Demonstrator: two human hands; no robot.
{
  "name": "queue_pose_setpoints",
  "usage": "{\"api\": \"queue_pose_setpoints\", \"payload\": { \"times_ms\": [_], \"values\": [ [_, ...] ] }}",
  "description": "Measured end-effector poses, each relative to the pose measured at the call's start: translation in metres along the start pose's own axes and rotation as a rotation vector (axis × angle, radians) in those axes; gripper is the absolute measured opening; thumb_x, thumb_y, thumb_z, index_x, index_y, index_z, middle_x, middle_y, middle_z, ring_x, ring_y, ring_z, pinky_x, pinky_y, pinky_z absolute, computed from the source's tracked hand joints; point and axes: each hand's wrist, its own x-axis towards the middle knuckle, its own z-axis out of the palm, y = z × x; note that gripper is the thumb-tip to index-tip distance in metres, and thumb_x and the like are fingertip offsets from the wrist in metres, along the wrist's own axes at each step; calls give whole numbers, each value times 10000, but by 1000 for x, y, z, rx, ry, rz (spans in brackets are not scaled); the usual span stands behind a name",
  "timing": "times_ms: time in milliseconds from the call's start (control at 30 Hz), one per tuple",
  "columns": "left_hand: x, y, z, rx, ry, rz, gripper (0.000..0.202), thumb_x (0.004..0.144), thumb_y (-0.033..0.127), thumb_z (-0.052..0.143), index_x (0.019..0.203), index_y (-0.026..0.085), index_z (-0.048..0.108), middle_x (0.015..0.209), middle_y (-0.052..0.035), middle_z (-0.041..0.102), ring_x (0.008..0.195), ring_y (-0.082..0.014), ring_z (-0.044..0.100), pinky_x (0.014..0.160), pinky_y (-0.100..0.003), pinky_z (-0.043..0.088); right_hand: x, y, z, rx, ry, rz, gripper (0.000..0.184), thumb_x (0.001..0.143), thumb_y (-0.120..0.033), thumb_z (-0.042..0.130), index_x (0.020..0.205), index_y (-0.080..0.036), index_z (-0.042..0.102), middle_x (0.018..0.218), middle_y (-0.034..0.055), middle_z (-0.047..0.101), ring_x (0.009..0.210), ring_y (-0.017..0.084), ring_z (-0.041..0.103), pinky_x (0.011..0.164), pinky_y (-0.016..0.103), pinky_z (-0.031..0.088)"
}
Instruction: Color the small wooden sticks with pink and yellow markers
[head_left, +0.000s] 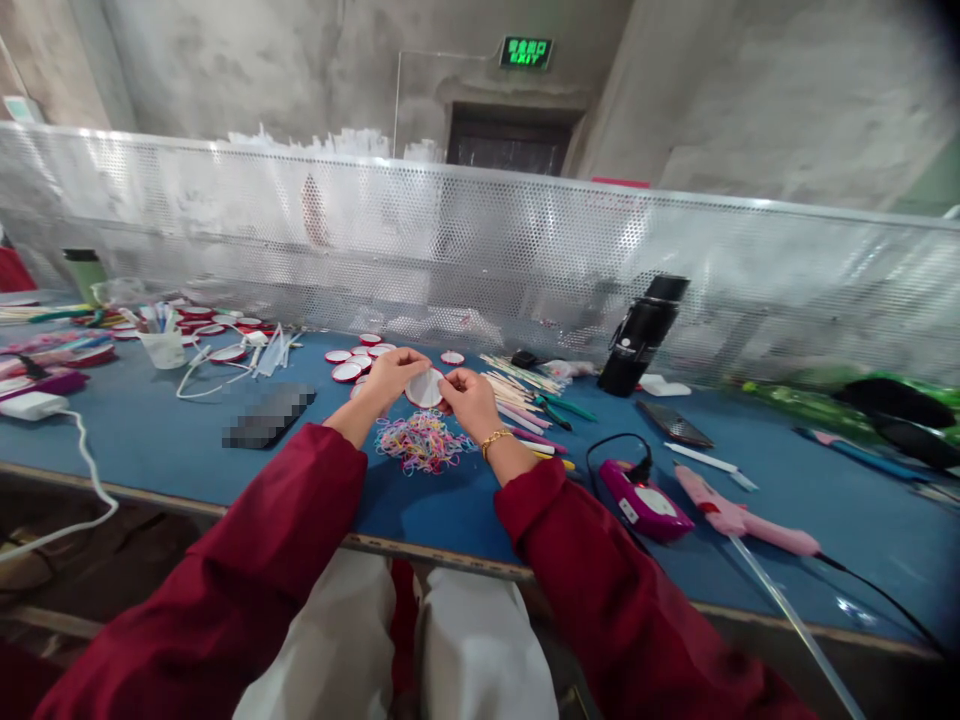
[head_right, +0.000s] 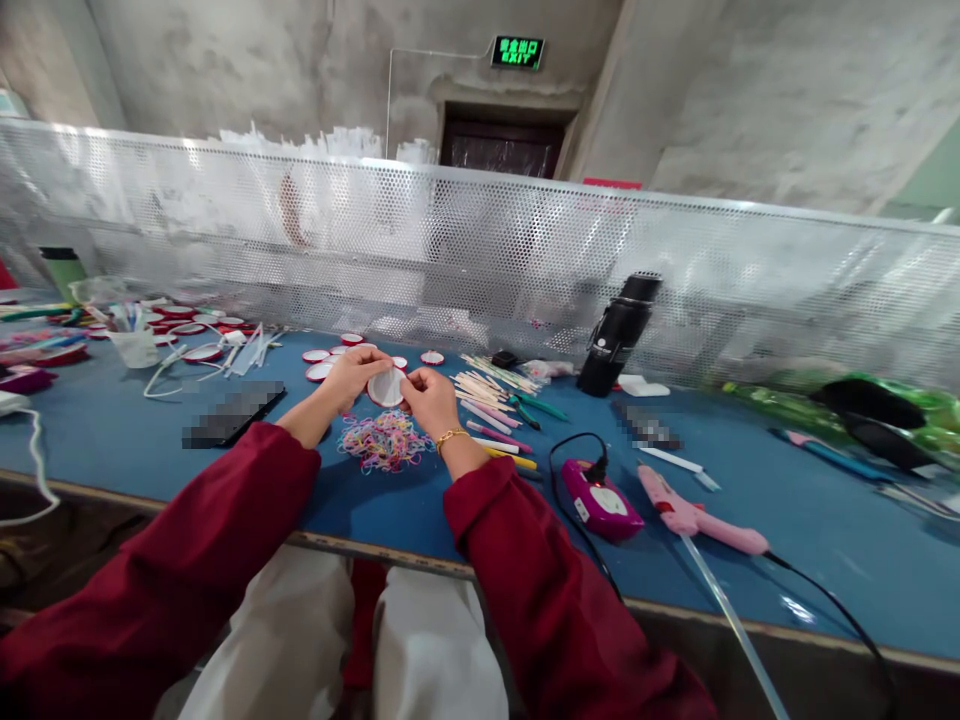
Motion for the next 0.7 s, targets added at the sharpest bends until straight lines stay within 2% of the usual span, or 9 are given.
{"api": "queue_pose_setpoints", "payload": {
  "times_ms": [233,500,700],
  "values": [
    [-2,4,1,29,12,-36,100,686,246,637,739,163,647,651,-9,613,535,-86,477,495,-222,359,1,3,1,41,12,62,152,733,-354,590,686,-217,547,494,-49,581,430,123,553,455,239,472],
    [-3,7,3,14,44,-89,71,703,213,610,743,165,644,645,-8,611,507,-76,458,447,-203,342,2,5,2,69,10,69,142,729,-345,592,686,-217,546,487,-53,575,428,121,555,448,237,479],
    [-2,3,4,35,55,-72,58,724,190,583,747,160,626,661,-8,619,522,-83,482,480,-214,374,1,4,4,67,12,74,150,717,-347,601,679,-213,544,483,-54,574,432,120,558,447,235,478]
  ]
}}
